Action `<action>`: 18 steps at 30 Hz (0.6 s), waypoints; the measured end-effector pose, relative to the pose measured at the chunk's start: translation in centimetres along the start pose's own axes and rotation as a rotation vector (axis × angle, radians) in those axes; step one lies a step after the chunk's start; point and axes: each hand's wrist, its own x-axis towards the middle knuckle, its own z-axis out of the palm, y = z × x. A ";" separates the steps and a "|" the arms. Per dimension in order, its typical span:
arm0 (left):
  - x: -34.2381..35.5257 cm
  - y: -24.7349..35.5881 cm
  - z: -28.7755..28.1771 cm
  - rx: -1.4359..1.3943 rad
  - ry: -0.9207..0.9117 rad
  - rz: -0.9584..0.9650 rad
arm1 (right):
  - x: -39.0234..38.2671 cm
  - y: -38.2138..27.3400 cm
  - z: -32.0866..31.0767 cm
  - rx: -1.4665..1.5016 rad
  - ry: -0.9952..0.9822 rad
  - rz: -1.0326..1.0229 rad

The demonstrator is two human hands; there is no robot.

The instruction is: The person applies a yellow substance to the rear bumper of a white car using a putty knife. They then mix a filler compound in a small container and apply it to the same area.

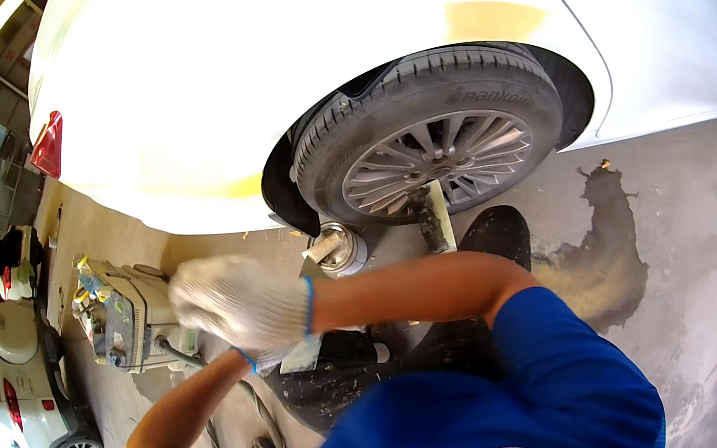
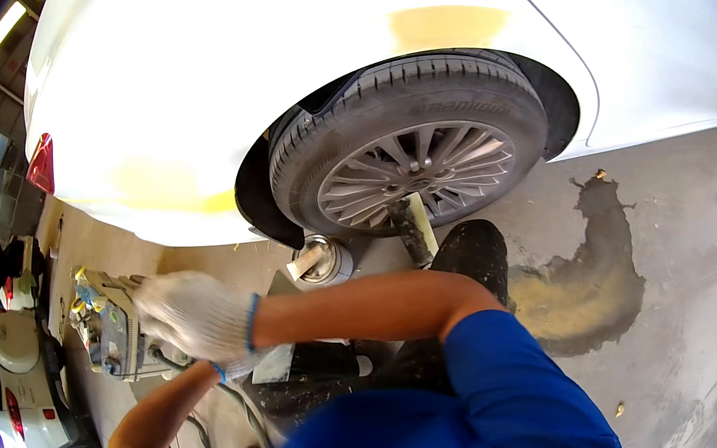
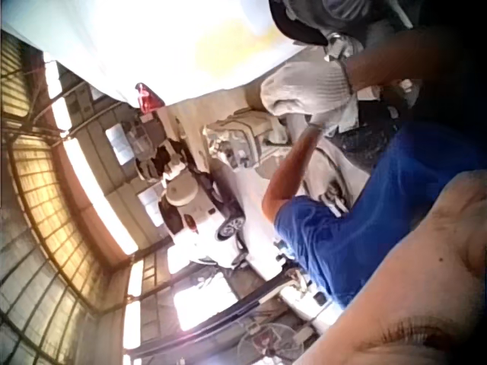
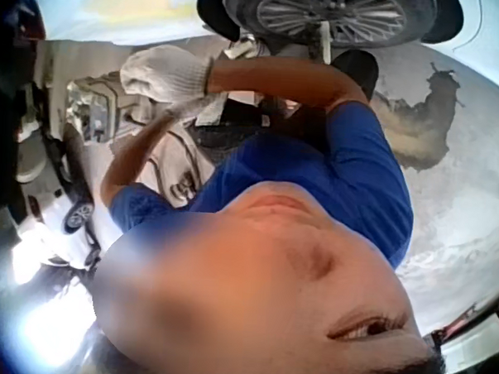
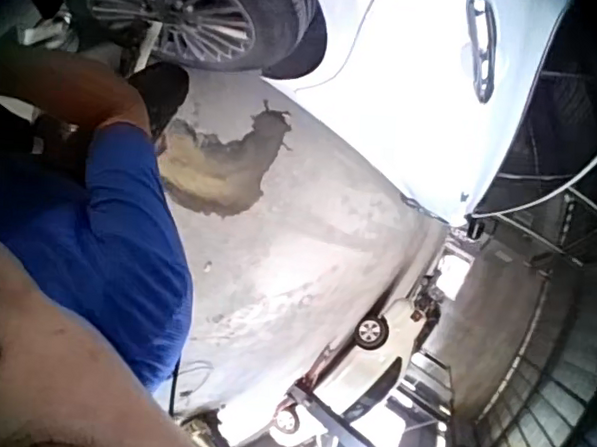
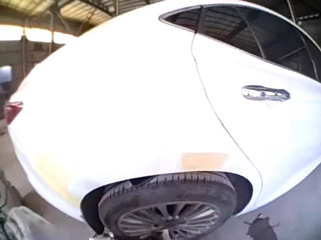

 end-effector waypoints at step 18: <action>-11.1 4.9 -2.9 -0.091 -0.128 -0.246 | 6.6 -21.6 12.1 0.003 -0.334 -0.316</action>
